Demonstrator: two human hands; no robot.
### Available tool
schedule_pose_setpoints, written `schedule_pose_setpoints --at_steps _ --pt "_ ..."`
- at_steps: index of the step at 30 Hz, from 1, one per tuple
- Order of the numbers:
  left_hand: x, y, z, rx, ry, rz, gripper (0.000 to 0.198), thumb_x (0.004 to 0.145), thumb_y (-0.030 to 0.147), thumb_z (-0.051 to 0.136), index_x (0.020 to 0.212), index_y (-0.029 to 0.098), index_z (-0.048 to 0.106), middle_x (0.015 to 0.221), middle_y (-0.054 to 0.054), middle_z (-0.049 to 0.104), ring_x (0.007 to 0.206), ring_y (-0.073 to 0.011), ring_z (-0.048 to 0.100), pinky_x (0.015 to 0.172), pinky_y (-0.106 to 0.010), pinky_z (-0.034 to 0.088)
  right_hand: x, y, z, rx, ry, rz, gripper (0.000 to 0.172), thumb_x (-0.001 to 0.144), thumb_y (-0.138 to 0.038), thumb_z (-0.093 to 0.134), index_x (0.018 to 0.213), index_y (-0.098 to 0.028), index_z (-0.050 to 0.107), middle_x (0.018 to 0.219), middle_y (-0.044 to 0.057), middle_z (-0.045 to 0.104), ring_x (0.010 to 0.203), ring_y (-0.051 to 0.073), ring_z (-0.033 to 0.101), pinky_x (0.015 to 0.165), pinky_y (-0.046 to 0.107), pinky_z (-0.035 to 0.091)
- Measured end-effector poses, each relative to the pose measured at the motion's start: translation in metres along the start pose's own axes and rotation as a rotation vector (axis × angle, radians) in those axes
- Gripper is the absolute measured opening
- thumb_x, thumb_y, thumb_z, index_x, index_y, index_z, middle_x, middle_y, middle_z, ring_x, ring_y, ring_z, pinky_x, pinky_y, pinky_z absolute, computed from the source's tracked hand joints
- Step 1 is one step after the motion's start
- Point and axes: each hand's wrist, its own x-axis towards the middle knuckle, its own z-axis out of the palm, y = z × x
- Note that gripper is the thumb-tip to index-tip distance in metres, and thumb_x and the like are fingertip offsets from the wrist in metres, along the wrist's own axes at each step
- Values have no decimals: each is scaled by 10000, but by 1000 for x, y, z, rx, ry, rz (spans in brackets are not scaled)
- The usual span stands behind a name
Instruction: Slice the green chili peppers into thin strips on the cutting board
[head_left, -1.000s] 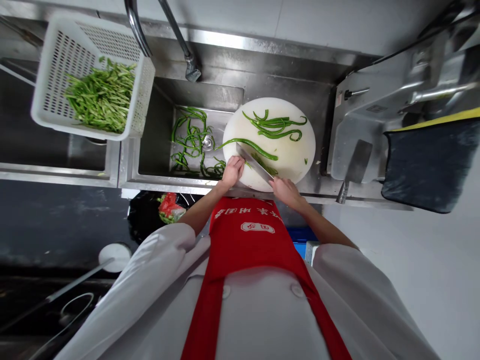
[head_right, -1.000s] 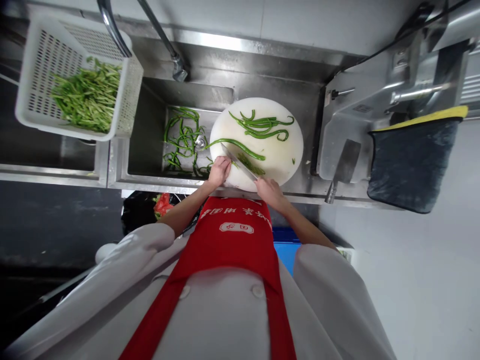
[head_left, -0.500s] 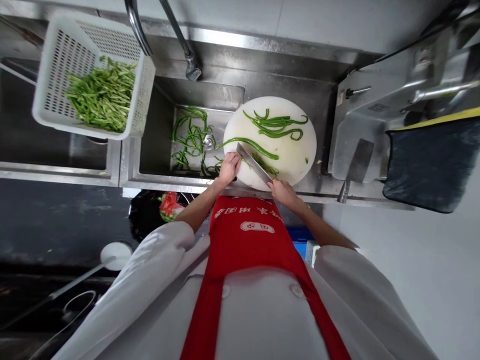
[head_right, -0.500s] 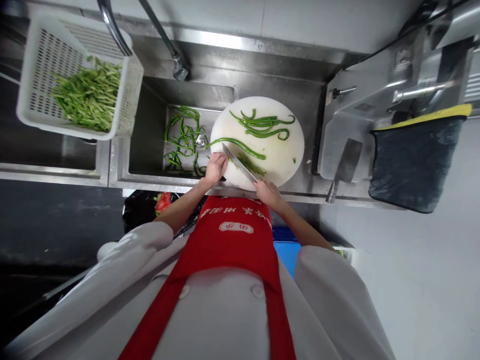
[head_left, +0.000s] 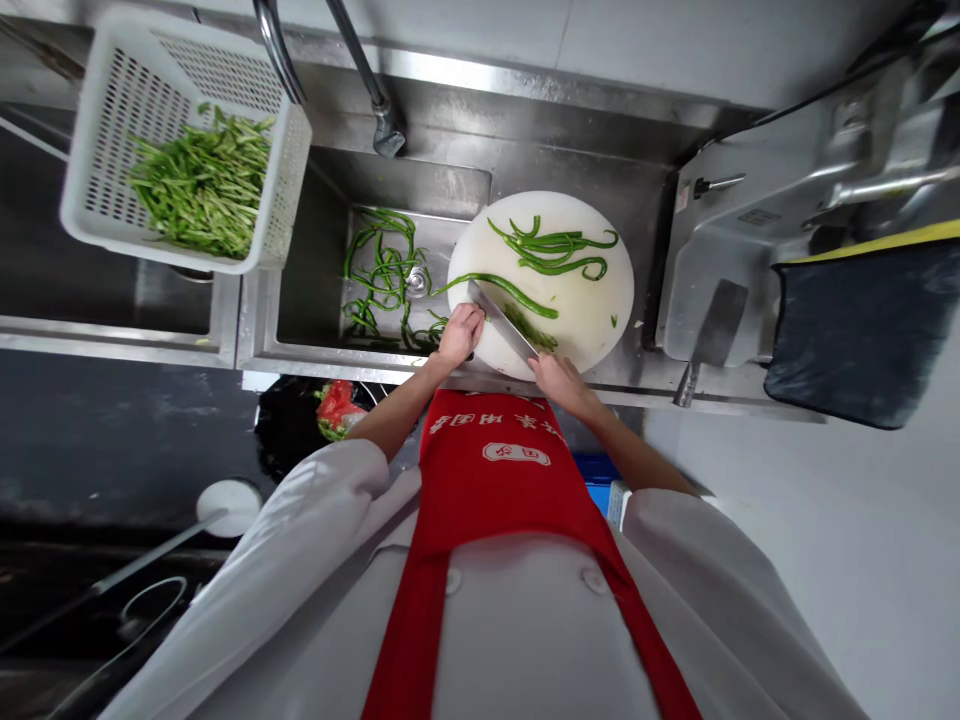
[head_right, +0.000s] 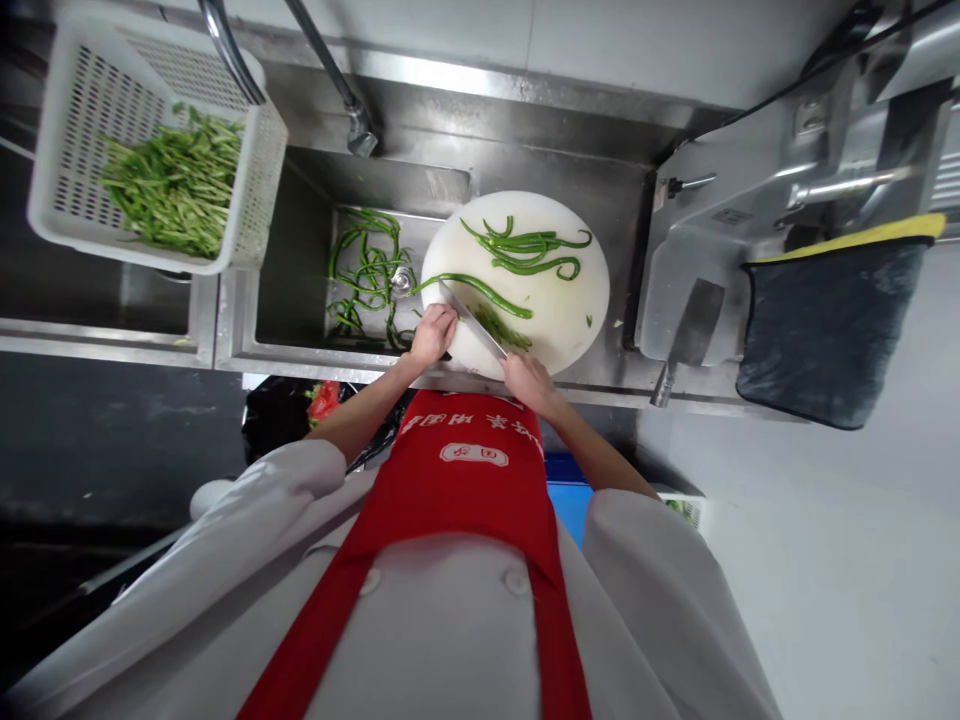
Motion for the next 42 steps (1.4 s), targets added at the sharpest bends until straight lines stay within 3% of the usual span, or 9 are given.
schedule_pose_setpoints --at_steps 9,18,28,33,36,38,41,42 --pt "0 0 0 -1 -20 15 264 1029 252 376 1060 165 623 1097 -121 601 1082 -229 508 987 -406 476 -5 22 -7 6 -15 -34 423 1073 -396 336 1145 -113 643 1070 188 718 1039 267 680 878 292 455" --pt "2 -15 -14 -4 42 -20 271 1025 299 415 1074 184 656 1068 -110 637 1049 -231 554 975 -425 493 17 9 2 94 12 -16 391 1074 -380 360 1132 -119 646 1098 167 719 1055 256 676 866 278 452" --pt "4 -21 -14 42 -87 15 276 1007 266 413 1104 181 657 1040 -106 623 1027 -252 535 951 -424 491 -16 12 -6 -10 -25 35 430 1074 -395 315 1190 -127 631 1048 183 720 1005 288 690 847 320 453" --pt "2 -18 -12 34 -99 27 287 1017 267 392 1118 170 642 1064 -115 628 1040 -251 535 946 -419 488 -4 0 -1 11 -35 29 417 1075 -369 319 1161 -118 640 1058 177 722 1001 274 692 848 305 457" --pt "4 -13 -21 7 -108 31 273 1024 280 398 1075 169 642 1056 -105 636 1026 -233 542 944 -407 487 4 0 -3 39 -22 6 413 1077 -364 320 1166 -118 639 1101 176 718 1037 264 681 870 293 449" --pt "15 -13 -35 9 -52 -2 271 1028 297 405 1017 164 641 1024 -96 641 999 -217 547 934 -402 485 1 6 -5 39 3 17 428 1077 -383 312 1189 -119 630 1099 182 717 1046 266 677 880 298 444" --pt "50 -23 -58 59 190 -179 301 1031 324 403 979 142 637 1003 -102 638 975 -205 549 920 -398 473 -10 13 -4 16 35 32 459 1076 -405 283 1188 -121 625 1027 184 724 986 277 690 848 311 448" --pt "65 -27 -63 70 220 -229 303 1021 340 424 983 131 640 998 -105 640 959 -204 552 906 -393 473 -12 13 -1 14 31 11 462 1074 -412 279 1173 -128 630 1007 177 726 965 279 693 833 312 450"
